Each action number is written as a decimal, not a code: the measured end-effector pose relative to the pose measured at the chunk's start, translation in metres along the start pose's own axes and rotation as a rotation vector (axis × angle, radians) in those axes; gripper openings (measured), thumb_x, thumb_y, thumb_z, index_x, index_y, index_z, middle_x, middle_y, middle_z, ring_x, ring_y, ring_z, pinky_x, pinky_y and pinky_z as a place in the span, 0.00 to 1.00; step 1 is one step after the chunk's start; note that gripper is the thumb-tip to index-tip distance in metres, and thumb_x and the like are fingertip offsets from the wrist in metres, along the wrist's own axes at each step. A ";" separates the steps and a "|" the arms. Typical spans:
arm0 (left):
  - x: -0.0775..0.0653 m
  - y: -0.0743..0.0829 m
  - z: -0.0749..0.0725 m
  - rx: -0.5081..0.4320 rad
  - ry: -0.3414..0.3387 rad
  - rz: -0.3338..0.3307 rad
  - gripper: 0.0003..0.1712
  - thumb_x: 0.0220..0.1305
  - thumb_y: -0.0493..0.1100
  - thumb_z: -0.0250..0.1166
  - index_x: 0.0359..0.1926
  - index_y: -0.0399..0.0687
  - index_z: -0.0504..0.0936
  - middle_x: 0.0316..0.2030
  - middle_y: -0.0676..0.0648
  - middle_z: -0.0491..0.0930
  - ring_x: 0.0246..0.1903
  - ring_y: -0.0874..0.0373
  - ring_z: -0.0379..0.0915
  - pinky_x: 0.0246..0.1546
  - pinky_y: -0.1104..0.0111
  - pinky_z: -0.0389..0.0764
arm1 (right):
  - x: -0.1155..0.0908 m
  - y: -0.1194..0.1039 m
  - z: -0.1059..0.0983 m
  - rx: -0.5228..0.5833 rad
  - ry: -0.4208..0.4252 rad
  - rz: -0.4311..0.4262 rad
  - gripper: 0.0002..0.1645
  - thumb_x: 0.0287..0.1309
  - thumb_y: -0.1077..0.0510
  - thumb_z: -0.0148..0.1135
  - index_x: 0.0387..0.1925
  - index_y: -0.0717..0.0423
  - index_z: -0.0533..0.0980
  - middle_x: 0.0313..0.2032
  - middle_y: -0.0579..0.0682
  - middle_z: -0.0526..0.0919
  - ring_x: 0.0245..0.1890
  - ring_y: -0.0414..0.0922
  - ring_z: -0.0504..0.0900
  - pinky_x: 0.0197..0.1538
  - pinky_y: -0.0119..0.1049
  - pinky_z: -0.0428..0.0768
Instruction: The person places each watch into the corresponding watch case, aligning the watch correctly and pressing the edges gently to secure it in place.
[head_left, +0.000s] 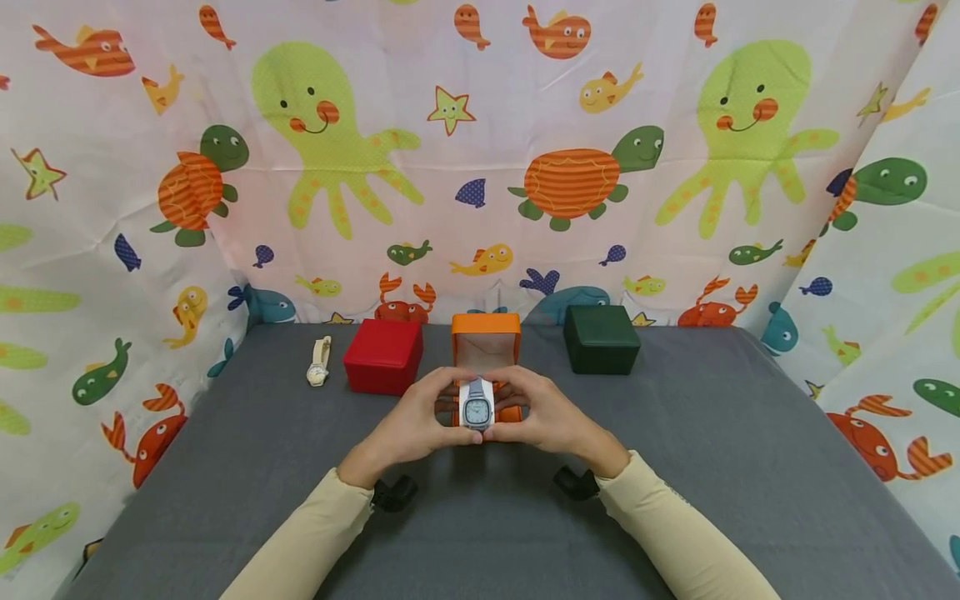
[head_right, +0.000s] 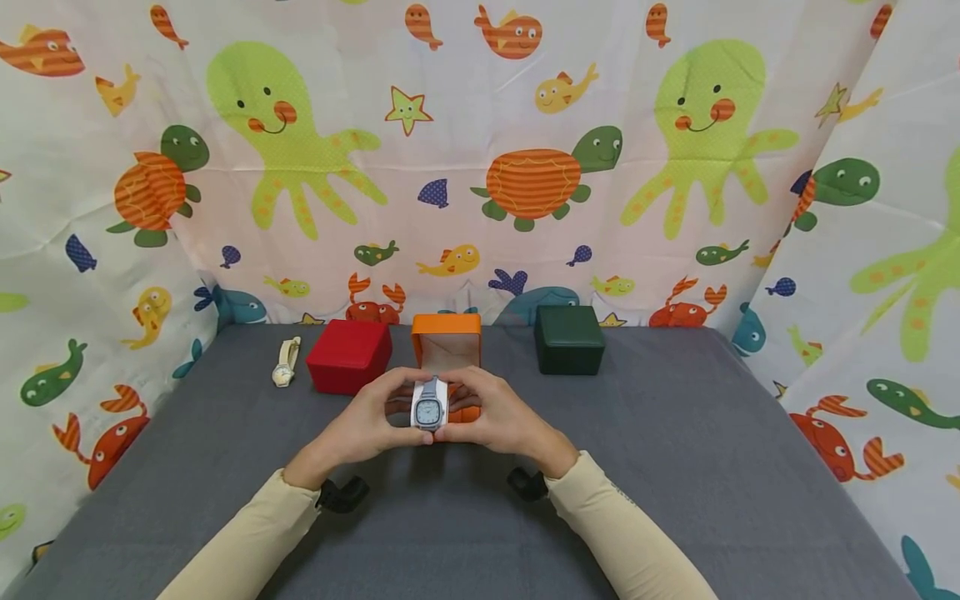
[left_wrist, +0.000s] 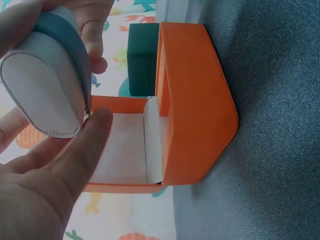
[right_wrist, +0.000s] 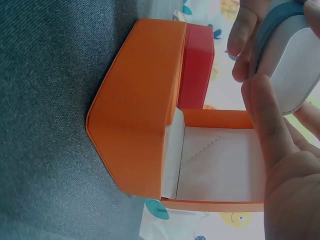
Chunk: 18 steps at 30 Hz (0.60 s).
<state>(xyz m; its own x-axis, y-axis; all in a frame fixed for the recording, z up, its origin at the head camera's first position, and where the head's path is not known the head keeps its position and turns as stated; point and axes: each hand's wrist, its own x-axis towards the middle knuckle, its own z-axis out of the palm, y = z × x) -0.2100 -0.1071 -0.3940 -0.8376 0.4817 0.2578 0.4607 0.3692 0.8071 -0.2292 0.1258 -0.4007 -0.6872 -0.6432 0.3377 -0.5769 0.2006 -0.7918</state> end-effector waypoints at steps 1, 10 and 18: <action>0.000 0.000 0.000 0.008 0.005 0.015 0.42 0.45 0.47 0.78 0.61 0.59 0.68 0.54 0.57 0.69 0.52 0.58 0.67 0.52 0.62 0.77 | 0.000 -0.001 0.000 0.001 0.004 0.007 0.39 0.48 0.57 0.74 0.62 0.50 0.68 0.52 0.47 0.73 0.46 0.46 0.79 0.51 0.47 0.79; 0.000 0.006 0.002 0.116 0.063 0.236 0.25 0.51 0.44 0.75 0.52 0.55 0.79 0.58 0.50 0.70 0.57 0.61 0.64 0.49 0.53 0.78 | -0.001 -0.030 -0.001 0.002 0.023 0.027 0.38 0.50 0.64 0.71 0.62 0.66 0.66 0.52 0.57 0.72 0.46 0.55 0.78 0.51 0.55 0.77; -0.001 0.007 0.004 0.153 0.083 0.270 0.23 0.52 0.43 0.74 0.50 0.50 0.80 0.55 0.53 0.73 0.53 0.62 0.67 0.48 0.61 0.80 | -0.001 -0.018 0.003 -0.060 0.020 -0.061 0.37 0.50 0.62 0.72 0.62 0.57 0.67 0.52 0.52 0.72 0.47 0.51 0.78 0.51 0.51 0.78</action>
<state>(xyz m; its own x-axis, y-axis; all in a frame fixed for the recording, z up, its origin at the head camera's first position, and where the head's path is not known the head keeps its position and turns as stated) -0.2043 -0.1016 -0.3910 -0.6975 0.5144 0.4989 0.7028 0.3553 0.6163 -0.2162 0.1204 -0.3881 -0.6581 -0.6411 0.3948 -0.6432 0.2061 -0.7374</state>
